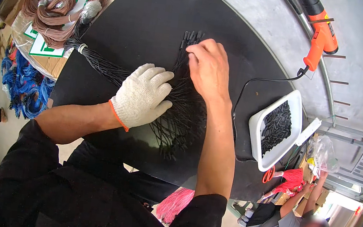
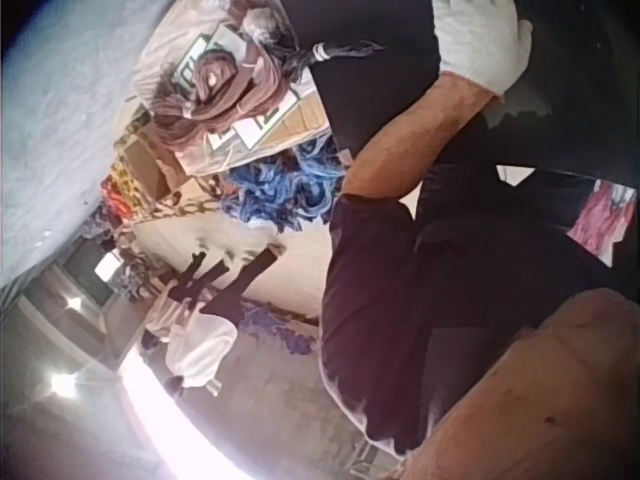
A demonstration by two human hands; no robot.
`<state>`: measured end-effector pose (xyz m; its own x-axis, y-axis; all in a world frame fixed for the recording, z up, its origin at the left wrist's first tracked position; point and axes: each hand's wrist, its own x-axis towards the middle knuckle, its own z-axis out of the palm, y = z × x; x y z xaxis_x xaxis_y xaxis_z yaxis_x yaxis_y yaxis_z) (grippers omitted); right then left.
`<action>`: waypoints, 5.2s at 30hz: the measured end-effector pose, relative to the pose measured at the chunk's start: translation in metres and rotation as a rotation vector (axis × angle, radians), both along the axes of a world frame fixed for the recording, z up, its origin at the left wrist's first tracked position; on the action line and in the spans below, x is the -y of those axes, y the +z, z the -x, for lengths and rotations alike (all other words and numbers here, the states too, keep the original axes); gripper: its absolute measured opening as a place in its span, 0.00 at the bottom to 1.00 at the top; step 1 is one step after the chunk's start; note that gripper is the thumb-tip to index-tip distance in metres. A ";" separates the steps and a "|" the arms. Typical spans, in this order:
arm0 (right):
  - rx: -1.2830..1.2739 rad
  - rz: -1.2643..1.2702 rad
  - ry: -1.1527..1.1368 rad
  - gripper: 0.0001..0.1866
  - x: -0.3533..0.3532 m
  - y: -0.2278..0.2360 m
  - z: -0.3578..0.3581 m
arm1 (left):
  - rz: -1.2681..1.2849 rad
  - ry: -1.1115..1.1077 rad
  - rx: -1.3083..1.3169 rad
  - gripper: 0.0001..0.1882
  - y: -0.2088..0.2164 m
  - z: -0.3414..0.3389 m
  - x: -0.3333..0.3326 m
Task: Apply a heat gun to heat-shrink tubing on wire bundles.
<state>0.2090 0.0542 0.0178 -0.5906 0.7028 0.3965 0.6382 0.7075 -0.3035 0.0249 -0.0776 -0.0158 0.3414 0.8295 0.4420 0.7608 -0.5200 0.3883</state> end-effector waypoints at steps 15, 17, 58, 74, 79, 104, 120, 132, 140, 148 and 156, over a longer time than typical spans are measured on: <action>0.137 -0.066 -0.155 0.12 -0.008 -0.015 0.033 | 0.073 -0.014 0.011 0.20 0.005 -0.001 0.004; 0.098 0.005 -0.201 0.13 -0.010 -0.012 0.033 | 0.068 -0.008 0.004 0.20 0.003 -0.001 0.002; -0.389 -0.001 -0.796 0.23 0.271 -0.058 -0.119 | -0.043 -0.100 -0.140 0.37 -0.024 -0.014 0.005; -0.440 -0.153 -0.666 0.17 0.254 -0.082 -0.138 | -0.258 -0.066 -0.184 0.38 -0.030 0.067 0.098; -0.391 -0.119 -0.663 0.15 0.252 -0.079 -0.135 | -0.216 0.090 -0.086 0.36 -0.036 0.089 0.118; -0.043 -0.294 -0.827 0.08 0.263 -0.076 -0.108 | -0.202 0.022 -0.044 0.15 -0.026 0.091 0.125; 0.056 -0.217 -0.840 0.06 0.262 -0.075 -0.097 | -0.220 0.115 -0.145 0.12 -0.023 0.095 0.136; 0.027 0.031 -0.583 0.18 0.146 -0.058 -0.173 | -0.145 0.101 -0.173 0.13 -0.006 0.082 0.138; -0.230 0.059 -0.942 0.20 0.099 -0.083 -0.234 | -0.085 0.089 -0.188 0.17 0.003 0.081 0.134; -0.219 -0.134 -0.579 0.13 0.178 -0.065 -0.176 | -0.076 0.081 -0.190 0.20 0.002 0.086 0.131; -0.533 0.228 -0.668 0.11 0.205 -0.051 -0.106 | -0.284 -0.237 0.044 0.18 0.029 -0.041 0.059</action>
